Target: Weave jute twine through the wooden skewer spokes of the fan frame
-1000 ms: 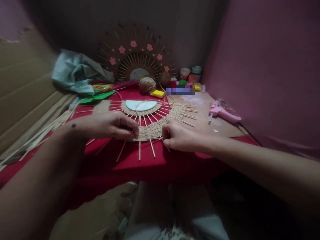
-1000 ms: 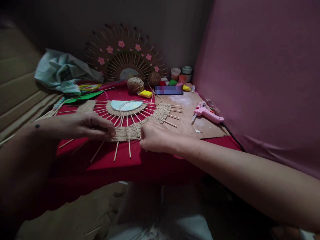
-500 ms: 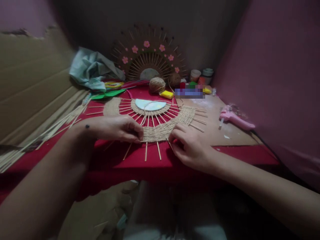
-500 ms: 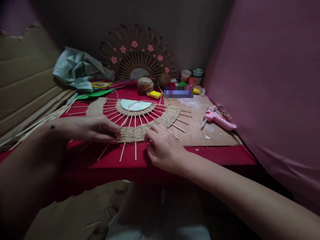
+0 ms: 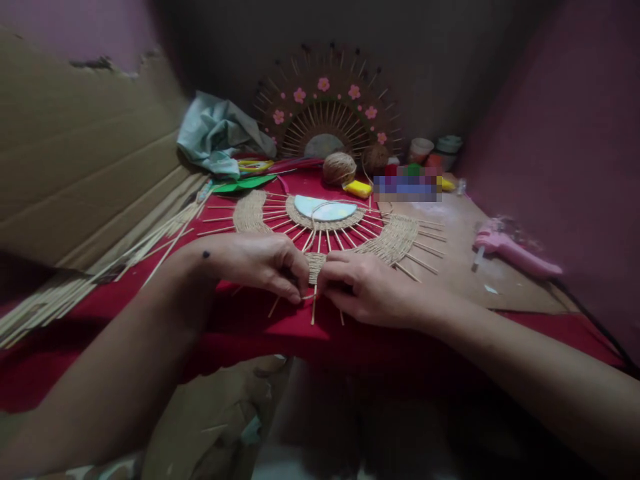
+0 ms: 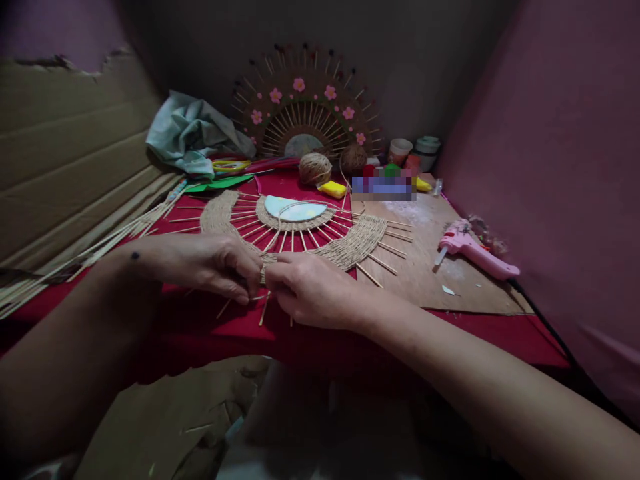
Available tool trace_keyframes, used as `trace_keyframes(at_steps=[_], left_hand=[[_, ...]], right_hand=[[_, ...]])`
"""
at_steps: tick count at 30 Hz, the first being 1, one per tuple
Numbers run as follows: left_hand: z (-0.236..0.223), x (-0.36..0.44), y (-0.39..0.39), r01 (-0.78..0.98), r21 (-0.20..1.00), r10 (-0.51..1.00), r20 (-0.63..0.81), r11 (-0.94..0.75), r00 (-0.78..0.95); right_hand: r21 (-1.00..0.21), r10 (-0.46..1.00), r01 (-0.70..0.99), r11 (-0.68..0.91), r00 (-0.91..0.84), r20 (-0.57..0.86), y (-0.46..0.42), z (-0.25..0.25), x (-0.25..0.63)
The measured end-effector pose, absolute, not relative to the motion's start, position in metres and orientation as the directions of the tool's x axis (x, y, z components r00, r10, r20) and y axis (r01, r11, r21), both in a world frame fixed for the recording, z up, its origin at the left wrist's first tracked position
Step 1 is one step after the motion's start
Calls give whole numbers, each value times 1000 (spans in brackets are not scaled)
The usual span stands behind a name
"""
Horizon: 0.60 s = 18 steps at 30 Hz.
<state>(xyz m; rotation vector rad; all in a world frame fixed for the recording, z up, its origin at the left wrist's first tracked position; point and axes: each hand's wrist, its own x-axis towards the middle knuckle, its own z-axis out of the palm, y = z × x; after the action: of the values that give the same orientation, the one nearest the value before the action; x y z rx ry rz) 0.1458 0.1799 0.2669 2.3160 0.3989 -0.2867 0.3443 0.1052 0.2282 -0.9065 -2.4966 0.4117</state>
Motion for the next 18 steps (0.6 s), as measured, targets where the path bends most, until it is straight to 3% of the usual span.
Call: trace_keyframes(at_steps=[5, 8, 15, 18], left_hand=[[270, 150, 164, 267, 711, 71, -292, -651, 954], [272, 153, 156, 228, 729, -1, -300, -645, 954], [265, 149, 157, 212, 755, -46, -305, -620, 951], [263, 148, 157, 203, 748, -39, -292, -632, 956]], right_hand=[[-443, 631, 487, 753, -727, 272, 111, 226, 346], [-386, 593, 484, 785, -768, 242, 114, 224, 346], [104, 402, 413, 905, -909, 112, 107, 234, 338], [197, 350, 361, 912, -933, 87, 106, 236, 337]])
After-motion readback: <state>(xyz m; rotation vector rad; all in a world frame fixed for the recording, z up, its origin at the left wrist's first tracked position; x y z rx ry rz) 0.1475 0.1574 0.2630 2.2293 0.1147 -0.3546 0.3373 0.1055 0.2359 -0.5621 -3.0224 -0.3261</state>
